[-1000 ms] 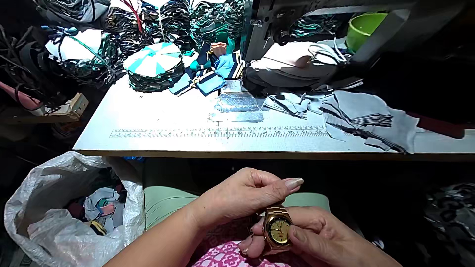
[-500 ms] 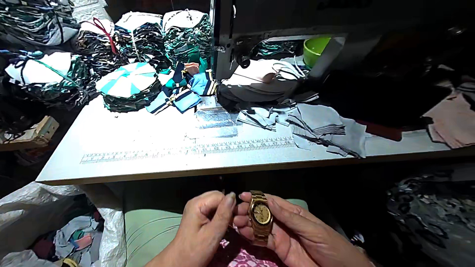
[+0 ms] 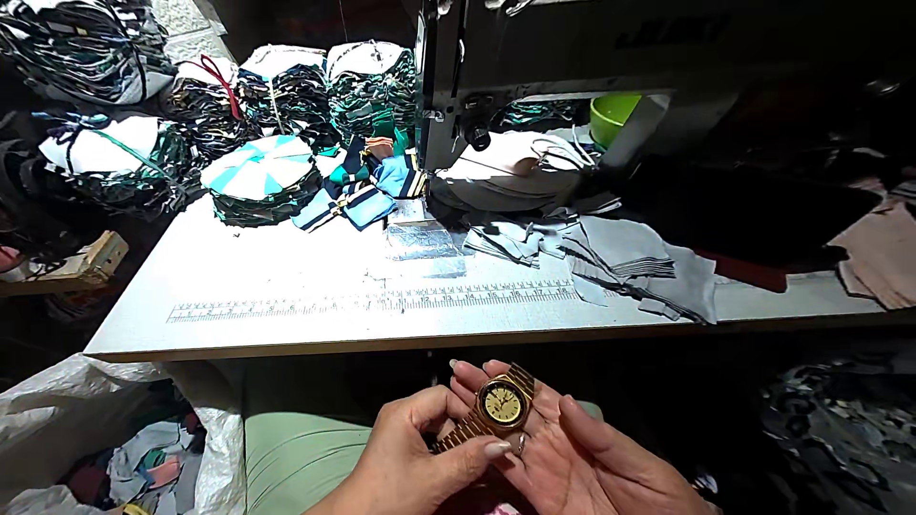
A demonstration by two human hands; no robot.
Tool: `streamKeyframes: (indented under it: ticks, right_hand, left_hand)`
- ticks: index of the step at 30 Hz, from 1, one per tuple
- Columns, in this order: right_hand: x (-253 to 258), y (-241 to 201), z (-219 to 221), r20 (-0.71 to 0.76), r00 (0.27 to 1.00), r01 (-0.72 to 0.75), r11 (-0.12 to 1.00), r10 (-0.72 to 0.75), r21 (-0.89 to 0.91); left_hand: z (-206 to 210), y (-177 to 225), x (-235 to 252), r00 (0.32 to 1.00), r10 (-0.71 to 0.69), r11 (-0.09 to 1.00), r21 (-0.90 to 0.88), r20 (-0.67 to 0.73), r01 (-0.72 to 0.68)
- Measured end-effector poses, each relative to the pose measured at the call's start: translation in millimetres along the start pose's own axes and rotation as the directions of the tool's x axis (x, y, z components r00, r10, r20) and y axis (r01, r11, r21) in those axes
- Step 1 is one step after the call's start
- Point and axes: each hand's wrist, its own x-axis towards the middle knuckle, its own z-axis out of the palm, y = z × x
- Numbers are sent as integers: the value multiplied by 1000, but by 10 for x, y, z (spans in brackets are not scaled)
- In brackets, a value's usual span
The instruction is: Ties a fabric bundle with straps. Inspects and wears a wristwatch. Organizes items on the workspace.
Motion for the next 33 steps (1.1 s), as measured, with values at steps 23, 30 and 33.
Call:
streamKeyframes:
  ticks: [23, 30, 33]
  right_hand:
    - [110, -168, -168, 386, 922, 372, 269, 1, -888]
    - [110, -163, -165, 339, 940, 287, 424, 50, -859]
    - [103, -170, -168, 324, 944, 268, 442, 56, -856]
  left_hand:
    - [-467, 89, 26, 935, 112, 918, -395, 338, 33]
    - [-488, -18, -8, 926, 36, 910, -396, 376, 125]
    - [-478, -57, -15, 914, 19, 902, -401, 405, 159]
